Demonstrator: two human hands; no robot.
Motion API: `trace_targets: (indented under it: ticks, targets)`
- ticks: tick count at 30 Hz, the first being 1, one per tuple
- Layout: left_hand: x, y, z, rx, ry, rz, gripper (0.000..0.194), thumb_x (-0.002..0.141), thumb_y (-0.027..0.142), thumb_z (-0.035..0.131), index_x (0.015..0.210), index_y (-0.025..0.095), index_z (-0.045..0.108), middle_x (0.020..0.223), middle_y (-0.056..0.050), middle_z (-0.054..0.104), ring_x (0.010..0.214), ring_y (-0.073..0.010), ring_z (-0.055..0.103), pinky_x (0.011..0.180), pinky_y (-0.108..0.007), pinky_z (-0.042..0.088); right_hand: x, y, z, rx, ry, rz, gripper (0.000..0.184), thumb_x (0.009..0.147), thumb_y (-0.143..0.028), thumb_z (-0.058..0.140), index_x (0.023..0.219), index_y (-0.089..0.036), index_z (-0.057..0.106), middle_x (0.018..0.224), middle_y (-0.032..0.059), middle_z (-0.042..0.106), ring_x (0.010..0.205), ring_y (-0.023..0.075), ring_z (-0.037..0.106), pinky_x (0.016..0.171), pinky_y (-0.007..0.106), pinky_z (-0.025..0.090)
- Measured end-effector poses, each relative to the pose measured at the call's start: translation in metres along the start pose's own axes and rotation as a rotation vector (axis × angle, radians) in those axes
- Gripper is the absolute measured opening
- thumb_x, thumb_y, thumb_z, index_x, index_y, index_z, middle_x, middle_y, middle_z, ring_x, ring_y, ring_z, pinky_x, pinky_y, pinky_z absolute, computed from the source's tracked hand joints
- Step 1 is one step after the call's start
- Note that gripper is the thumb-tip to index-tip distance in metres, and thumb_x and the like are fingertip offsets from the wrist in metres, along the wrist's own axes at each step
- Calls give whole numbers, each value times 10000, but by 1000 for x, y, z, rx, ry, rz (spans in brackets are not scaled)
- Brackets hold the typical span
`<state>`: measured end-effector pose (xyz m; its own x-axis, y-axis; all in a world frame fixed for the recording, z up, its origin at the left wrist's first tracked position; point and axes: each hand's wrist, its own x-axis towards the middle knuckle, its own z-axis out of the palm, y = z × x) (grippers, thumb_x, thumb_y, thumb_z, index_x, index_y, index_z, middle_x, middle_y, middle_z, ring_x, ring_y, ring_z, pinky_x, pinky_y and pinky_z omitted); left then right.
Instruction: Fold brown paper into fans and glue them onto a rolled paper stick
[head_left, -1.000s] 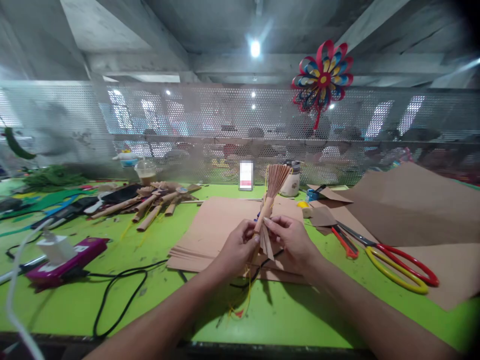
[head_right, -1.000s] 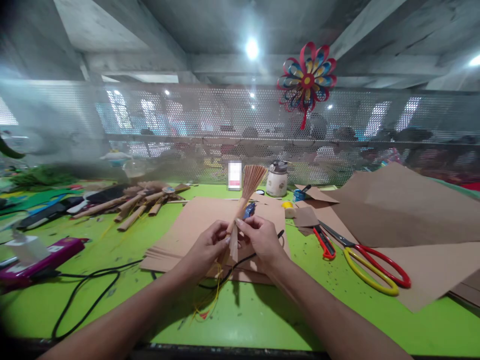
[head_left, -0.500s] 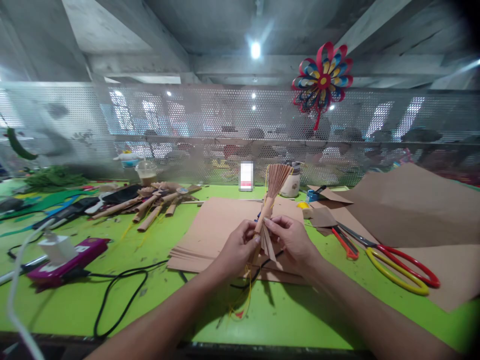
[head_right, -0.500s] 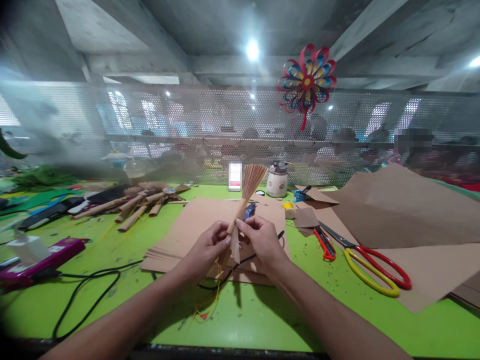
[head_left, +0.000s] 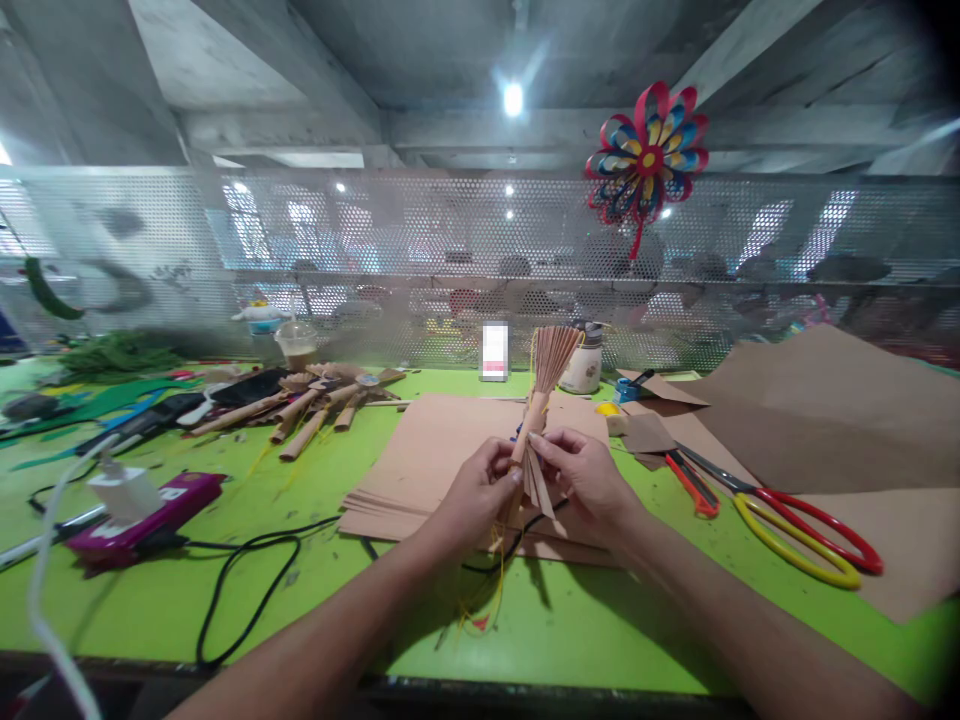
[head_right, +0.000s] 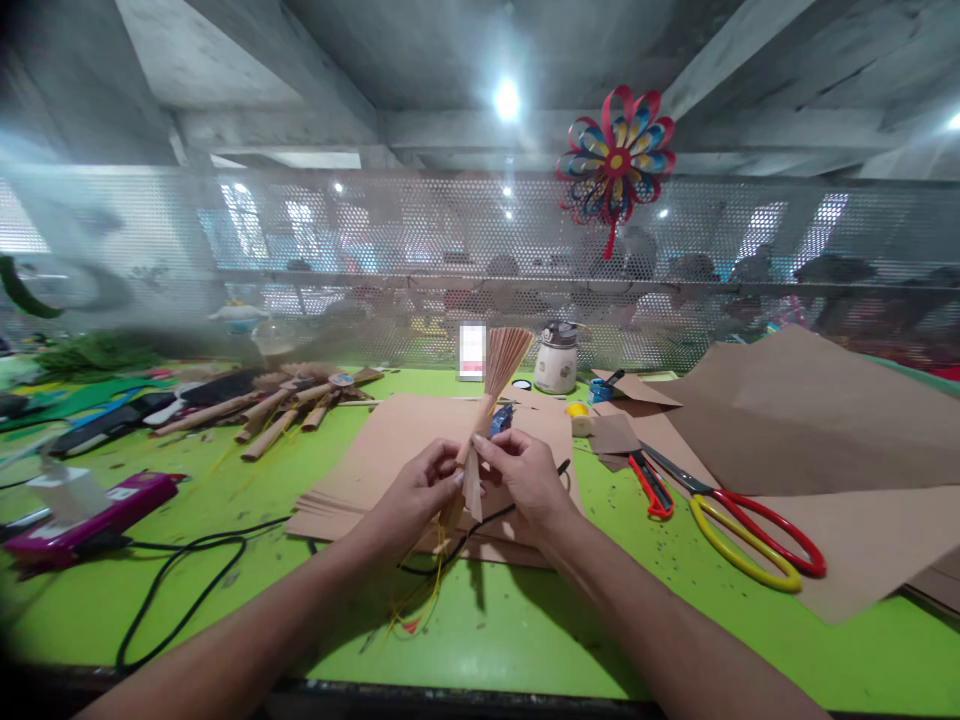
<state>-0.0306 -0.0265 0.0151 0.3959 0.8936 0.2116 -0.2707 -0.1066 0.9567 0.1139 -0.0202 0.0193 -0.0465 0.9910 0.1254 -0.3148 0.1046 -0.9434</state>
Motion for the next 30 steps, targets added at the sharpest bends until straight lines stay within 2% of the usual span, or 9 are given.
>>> trace_targets:
  ticks: [7, 13, 19, 25, 30]
  targets:
    - [3, -6, -5, -54, 20, -21, 294, 724, 277, 723, 930, 159, 551, 886, -64, 677, 784, -170, 645, 731, -290, 498, 7, 2, -8, 16, -74, -26, 311, 655, -424, 776, 696, -142, 650, 581, -17, 578, 501, 85, 476, 472, 219, 348]
    - [5, -9, -10, -72, 55, -24, 276, 743, 251, 710, 943, 150, 549, 810, -23, 637, 709, -129, 605, 716, -280, 490, 9, -2, -12, 79, 9, -14, 261, 695, -379, 759, 706, -142, 649, 614, -18, 545, 513, 73, 443, 454, 196, 320]
    - [5, -5, -10, -59, 102, -14, 328, 709, 235, 742, 953, 142, 543, 806, -19, 635, 672, -116, 592, 671, -261, 481, 11, -3, -15, 12, 49, -61, 292, 697, -404, 742, 676, -136, 627, 631, -7, 539, 516, 79, 424, 463, 213, 318]
    - [8, -9, -16, -64, 131, -14, 353, 684, 226, 763, 963, 141, 562, 817, -22, 643, 697, -116, 596, 696, -262, 472, 11, -10, -17, -104, 100, -184, 314, 719, -400, 724, 601, -149, 576, 547, -31, 488, 482, 76, 393, 457, 222, 298]
    - [9, -11, -19, -67, 162, -18, 383, 660, 208, 779, 976, 137, 576, 853, -33, 641, 740, -122, 593, 718, -270, 470, 13, -18, -24, -200, 91, -281, 297, 770, -414, 678, 658, -146, 617, 550, -19, 521, 488, 88, 426, 472, 232, 325]
